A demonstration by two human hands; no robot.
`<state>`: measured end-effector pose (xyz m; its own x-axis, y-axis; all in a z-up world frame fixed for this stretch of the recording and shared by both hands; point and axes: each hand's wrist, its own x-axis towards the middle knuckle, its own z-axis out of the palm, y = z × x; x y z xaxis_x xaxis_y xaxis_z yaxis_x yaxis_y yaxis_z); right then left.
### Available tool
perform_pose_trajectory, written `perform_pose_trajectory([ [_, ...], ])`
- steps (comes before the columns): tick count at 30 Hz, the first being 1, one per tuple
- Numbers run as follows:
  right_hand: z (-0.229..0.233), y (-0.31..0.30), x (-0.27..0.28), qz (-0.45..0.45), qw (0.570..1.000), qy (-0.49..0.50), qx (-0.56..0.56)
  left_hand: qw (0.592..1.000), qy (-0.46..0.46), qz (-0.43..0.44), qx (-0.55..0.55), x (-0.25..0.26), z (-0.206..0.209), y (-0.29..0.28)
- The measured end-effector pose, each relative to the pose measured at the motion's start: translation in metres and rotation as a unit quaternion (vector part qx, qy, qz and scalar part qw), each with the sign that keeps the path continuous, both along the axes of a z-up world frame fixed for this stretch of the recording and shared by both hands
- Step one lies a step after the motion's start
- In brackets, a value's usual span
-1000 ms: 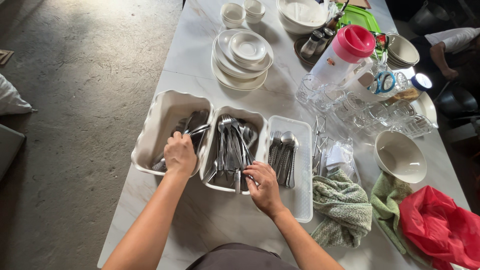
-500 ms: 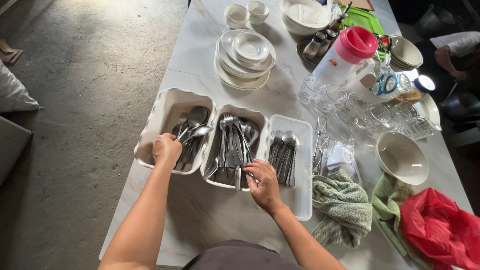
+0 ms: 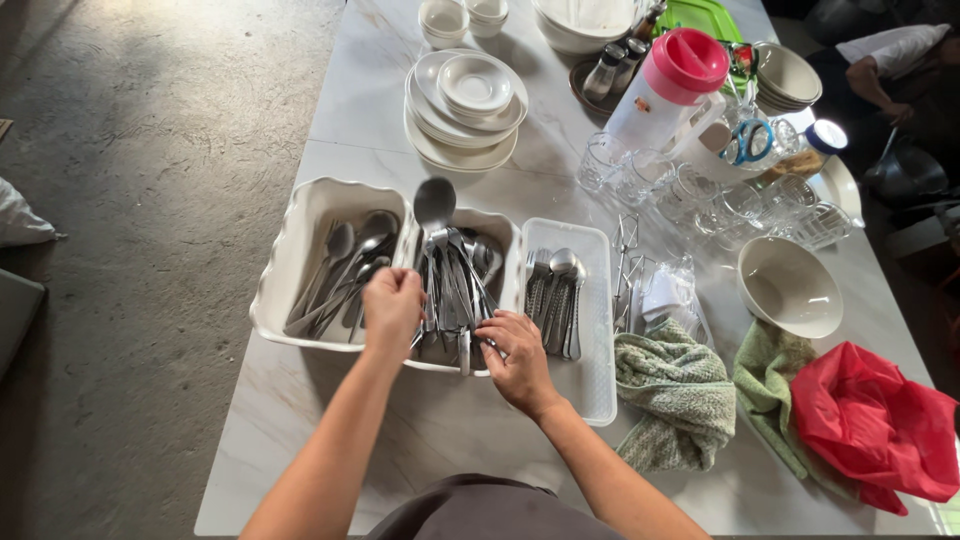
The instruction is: The person sorts mixed cutlery into three white trays on a table, separating forks, spoons, and serving spoons by type. The person handles each utensil individually, placing them into the appropriate tray.
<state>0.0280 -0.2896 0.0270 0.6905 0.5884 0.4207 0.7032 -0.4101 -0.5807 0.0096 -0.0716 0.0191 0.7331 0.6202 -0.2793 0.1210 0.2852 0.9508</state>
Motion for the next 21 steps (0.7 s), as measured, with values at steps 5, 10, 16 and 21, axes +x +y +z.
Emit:
perform_pose_trajectory([
  [5,-0.001,0.0,0.001,-0.005,1.0,0.001,-0.007,0.999,-0.005,-0.014,-0.035,-0.01,-0.002,-0.03],
  [10,-0.005,-0.003,0.001,0.001,1.0,0.007,-0.008,0.988,0.042,0.007,0.148,-0.022,-0.001,-0.012],
  [16,-0.005,-0.002,0.002,0.0,1.0,0.007,-0.014,0.844,0.216,0.032,0.49,-0.055,0.007,0.059],
  [21,-0.008,-0.002,0.003,-0.001,1.0,0.007,-0.016,0.814,0.289,-0.058,0.501,-0.06,-0.002,0.054],
])
